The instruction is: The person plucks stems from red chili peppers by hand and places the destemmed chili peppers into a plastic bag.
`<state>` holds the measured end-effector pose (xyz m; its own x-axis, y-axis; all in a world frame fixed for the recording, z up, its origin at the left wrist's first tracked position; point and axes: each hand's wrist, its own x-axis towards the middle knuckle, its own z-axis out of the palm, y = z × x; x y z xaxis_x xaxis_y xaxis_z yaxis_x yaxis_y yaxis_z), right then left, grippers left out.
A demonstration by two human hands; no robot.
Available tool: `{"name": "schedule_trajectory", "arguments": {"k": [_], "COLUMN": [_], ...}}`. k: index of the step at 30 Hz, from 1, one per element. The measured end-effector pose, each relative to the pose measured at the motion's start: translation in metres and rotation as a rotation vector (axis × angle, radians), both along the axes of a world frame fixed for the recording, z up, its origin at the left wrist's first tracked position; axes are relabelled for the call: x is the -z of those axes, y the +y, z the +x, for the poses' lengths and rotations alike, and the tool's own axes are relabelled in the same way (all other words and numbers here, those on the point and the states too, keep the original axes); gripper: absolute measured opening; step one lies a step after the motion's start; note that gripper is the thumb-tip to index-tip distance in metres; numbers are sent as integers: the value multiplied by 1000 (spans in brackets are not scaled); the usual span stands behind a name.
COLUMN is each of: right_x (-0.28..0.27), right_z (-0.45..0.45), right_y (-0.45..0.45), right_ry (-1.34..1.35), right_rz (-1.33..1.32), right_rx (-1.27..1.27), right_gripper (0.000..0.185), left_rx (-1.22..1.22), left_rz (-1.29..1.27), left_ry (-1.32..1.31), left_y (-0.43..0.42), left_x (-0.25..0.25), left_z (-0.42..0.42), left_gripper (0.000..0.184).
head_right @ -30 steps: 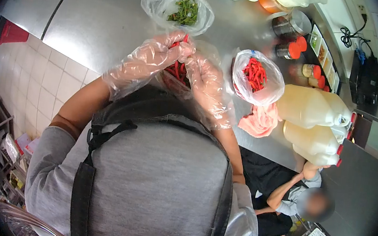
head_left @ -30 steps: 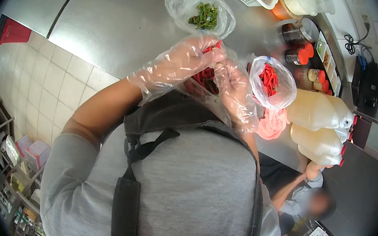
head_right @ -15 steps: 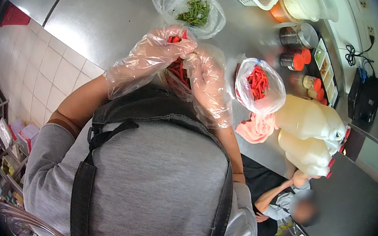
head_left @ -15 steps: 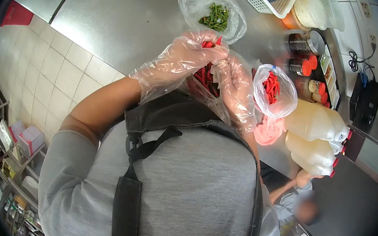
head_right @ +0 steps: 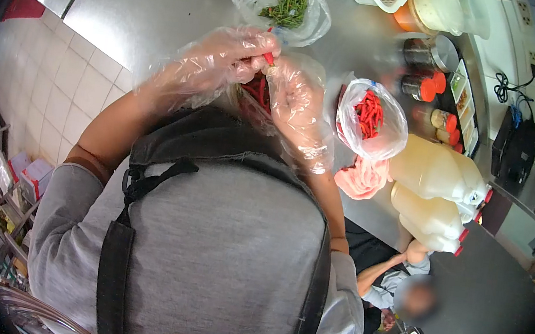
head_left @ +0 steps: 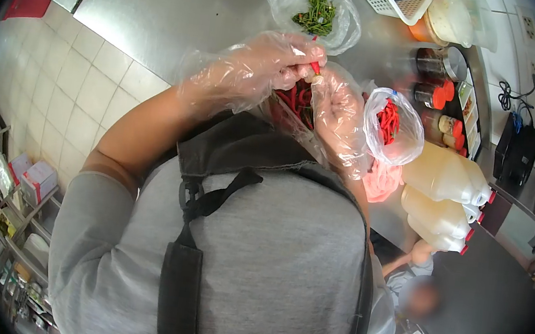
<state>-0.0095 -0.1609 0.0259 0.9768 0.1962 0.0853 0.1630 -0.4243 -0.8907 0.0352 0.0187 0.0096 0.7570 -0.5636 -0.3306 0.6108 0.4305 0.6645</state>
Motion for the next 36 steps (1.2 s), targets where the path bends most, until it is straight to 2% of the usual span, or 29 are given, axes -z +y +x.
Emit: {"name": "schedule_trajectory", "arguments": {"k": [2,4,5,6,8,9,11,12,13,15,17,18,20,21,23,24,27,31,32,33,34,36], "right_x": [-13,-17,-20,-31,-23,-11,9,2,-9,-21,-20,-11,10,12,16,25,27,24,17,10,-2,-29], "right_z": [4,20,30,39,84,101,126,126,120,99,76,66,45,41,35,34,33,21,15,8,1,-10], "right_y": [7,-3,-5,0,-5,-11,-20,-14,-4,0,-10,-14,-22,-19,-13,-14,-20,-31,-33,-34,-32,-25], "right_ry": [-41,-116,-196,-35,-480,-472,-538,-546,-606,-663,-175,-172,157,164,-8,-28,92,105,142,179,181,444], "right_rz": [20,-48,-115,-98,-514,-515,-902,-902,-837,-767,-538,-539,-511,-511,-750,-765,-765,-822,-604,-385,-387,150], "right_rx": [38,46,59,123,-59,-56,-150,-156,-118,-97,-121,-131,-310,-303,-109,-39,-9,-38,15,67,71,290], "right_gripper": [15,14,15,17,19,19,36,36,29,24,38,38,34,34,27,24,25,26,24,22,22,21], "left_rx": [5,-76,-81,-91,-101,-83,-66,-107,-152,-180,-208,-244,-268,-245,-210,-163,-103,-121,-119,-69,-18,18], "left_rz": [-80,-382,-384,-371,-358,-284,-209,-116,-25,-65,-103,-117,-130,-74,-19,-19,6,62,60,50,40,56], "left_ry": [-26,166,164,100,46,88,119,142,171,148,122,120,128,117,103,85,45,54,50,-84,-216,-173], "left_y": [6,15,22,28,31,29,27,26,27,35,39,39,36,33,28,26,23,16,16,17,17,6], "left_x": [12,23,25,25,23,19,7,-3,-7,9,21,24,24,20,19,21,16,10,12,16,18,11], "left_z": [5,11,14,17,14,12,10,5,1,1,2,2,1,2,2,2,2,-1,-2,-3,-4,-8], "left_gripper": [19,22,22,24,26,26,26,24,22,21,23,26,29,30,31,31,32,32,32,30,29,27]}}
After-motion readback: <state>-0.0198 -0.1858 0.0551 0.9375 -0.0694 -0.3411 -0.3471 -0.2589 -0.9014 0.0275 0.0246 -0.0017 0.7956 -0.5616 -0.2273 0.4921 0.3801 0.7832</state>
